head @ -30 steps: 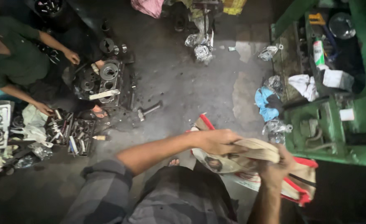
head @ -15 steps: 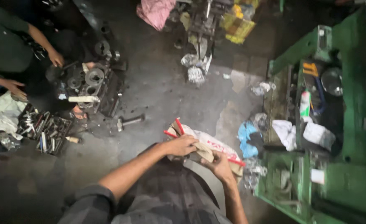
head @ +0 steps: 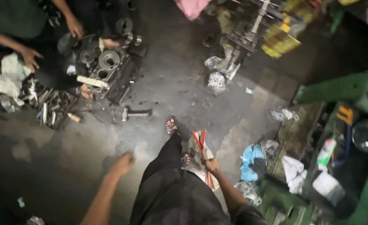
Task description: The person handles a small engine cylinder and piston at a cluttered workbench, fitting a piston ring or gasket around the piston and pressing parts together by hand. They briefly carry a cloth bag across the workshop and return to continue fitting the components.
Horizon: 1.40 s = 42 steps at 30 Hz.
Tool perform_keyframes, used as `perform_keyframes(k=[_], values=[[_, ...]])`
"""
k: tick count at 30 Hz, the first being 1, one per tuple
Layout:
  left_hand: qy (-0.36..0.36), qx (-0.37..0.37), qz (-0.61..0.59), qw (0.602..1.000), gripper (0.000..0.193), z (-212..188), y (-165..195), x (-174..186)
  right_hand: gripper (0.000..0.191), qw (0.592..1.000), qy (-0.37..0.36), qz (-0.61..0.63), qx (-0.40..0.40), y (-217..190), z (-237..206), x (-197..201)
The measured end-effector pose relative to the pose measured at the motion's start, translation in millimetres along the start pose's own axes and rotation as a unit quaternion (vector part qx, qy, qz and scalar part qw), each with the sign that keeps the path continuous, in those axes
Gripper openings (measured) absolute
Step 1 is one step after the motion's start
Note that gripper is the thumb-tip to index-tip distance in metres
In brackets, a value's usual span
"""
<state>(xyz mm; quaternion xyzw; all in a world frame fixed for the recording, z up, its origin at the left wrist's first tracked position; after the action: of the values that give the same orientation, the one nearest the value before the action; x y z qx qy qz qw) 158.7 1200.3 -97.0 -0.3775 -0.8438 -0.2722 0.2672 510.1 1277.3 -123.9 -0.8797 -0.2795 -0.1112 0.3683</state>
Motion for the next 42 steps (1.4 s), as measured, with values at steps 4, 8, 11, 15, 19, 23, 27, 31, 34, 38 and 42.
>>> perform_keyframes(k=[4,8,11,15,19,23,27,31,34,38,42], values=[[-0.134,0.136,0.018,0.981,0.048,-13.9,-52.6,10.8,0.033,1.0,-0.003,0.018,-0.012,-45.9,69.5,-14.5],[-0.27,0.348,-0.049,0.896,0.05,-14.9,-56.4,23.1,0.036,0.996,-0.004,0.05,-0.069,-81.7,113.9,-34.7],[-0.311,0.323,-0.061,0.892,0.053,-9.9,-50.0,35.7,0.027,0.975,-0.022,0.197,-0.104,-102.1,127.2,-52.5],[-0.241,0.253,-0.121,0.929,0.051,24.1,-23.4,56.7,0.02,0.993,-0.014,0.09,-0.075,-132.7,152.0,-56.2],[-0.161,0.172,-0.187,0.954,0.041,75.5,10.1,79.3,0.036,0.995,0.007,0.069,-0.077,-153.2,185.4,-55.6],[-0.112,0.244,-0.3,0.915,0.046,110.9,26.9,100.8,0.024,0.986,0.025,0.157,-0.044,-165.4,220.9,-54.2],[-0.103,0.215,-0.254,0.937,0.048,127.4,32.6,109.8,0.028,0.992,-0.033,0.122,0.0,-170.3,257.1,-49.6],[-0.102,0.244,-0.249,0.932,0.047,132.7,28.3,103.0,0.03,0.995,-0.068,0.062,0.028,-172.6,298.6,-54.9],[-0.152,0.287,-0.259,0.91,0.047,132.8,25.7,87.9,0.029,0.994,-0.098,-0.019,0.052,-168.6,328.5,-58.5],[-0.175,0.278,-0.176,0.928,0.045,139.2,26.0,86.3,0.031,0.965,-0.166,-0.169,0.113,-176.7,369.8,-76.1],[-0.213,0.383,-0.3,0.847,0.048,145.3,24.4,90.1,0.036,0.873,-0.263,-0.365,0.189,-179.5,381.5,-91.1]])
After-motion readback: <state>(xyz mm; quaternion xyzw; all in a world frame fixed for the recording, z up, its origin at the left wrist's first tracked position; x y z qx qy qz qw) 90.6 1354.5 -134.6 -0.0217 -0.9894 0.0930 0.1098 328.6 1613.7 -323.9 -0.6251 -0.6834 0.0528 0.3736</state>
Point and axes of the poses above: each hand's wrist, its own z-axis towards the middle knuckle, its own x-axis out of the back of the hand, y = z × x, the point moved 2 cm from there along z, towards the middle knuckle, and after that the axes turned 7 degrees about x, right-handed, at the moved point
